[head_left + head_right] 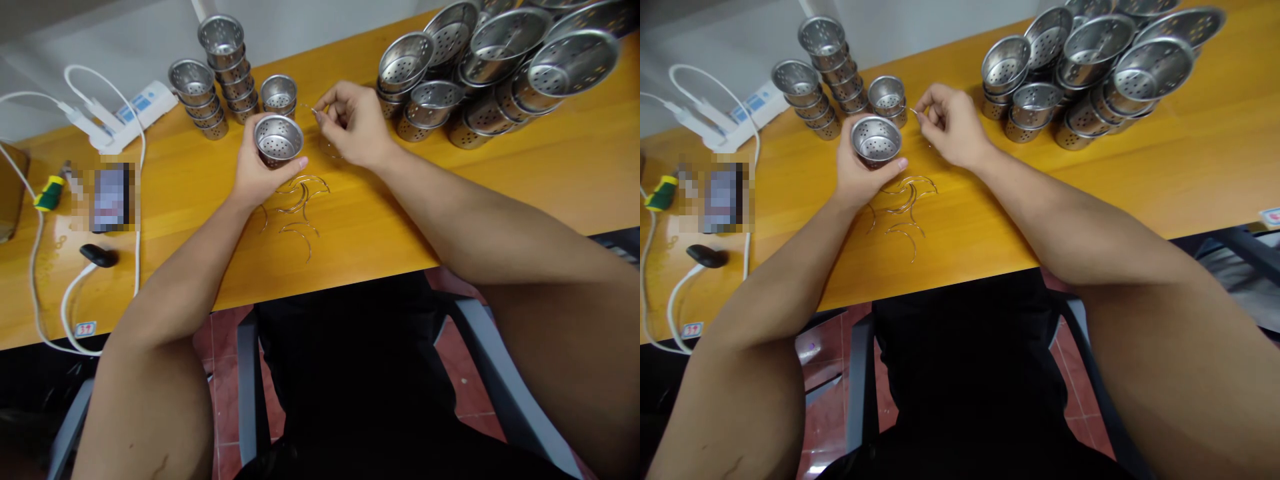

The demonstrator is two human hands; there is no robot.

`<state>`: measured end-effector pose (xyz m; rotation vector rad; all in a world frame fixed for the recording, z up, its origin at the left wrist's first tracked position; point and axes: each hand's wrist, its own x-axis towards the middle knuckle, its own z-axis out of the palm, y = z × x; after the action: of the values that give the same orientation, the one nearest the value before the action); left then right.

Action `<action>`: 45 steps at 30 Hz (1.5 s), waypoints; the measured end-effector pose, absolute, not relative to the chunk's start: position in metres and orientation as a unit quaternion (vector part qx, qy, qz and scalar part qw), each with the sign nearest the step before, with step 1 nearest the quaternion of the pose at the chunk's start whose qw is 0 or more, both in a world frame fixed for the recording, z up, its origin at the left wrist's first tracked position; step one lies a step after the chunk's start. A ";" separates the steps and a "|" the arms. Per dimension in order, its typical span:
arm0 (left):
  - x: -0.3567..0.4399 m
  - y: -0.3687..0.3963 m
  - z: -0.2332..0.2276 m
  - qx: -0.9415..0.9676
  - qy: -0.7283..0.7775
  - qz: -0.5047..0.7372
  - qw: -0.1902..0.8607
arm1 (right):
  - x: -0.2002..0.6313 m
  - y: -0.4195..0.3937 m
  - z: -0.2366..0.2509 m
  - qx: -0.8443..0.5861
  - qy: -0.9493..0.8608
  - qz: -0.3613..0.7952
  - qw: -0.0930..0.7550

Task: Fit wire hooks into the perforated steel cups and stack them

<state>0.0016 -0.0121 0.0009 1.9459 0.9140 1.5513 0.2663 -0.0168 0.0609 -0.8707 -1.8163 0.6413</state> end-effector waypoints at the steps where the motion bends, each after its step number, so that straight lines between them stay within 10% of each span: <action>1: 0.003 -0.012 0.001 0.703 0.331 0.578 0.248 | 0.266 -0.017 0.061 -0.356 -0.749 0.263 0.493; 45: -0.002 -0.023 0.004 0.759 0.326 0.512 0.237 | 0.251 -0.070 0.101 -0.370 -0.766 0.289 0.439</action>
<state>-0.0022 -0.0228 0.0040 2.0787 0.8929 1.4030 0.2511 -0.0696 0.1006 -0.9196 -1.9039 0.7189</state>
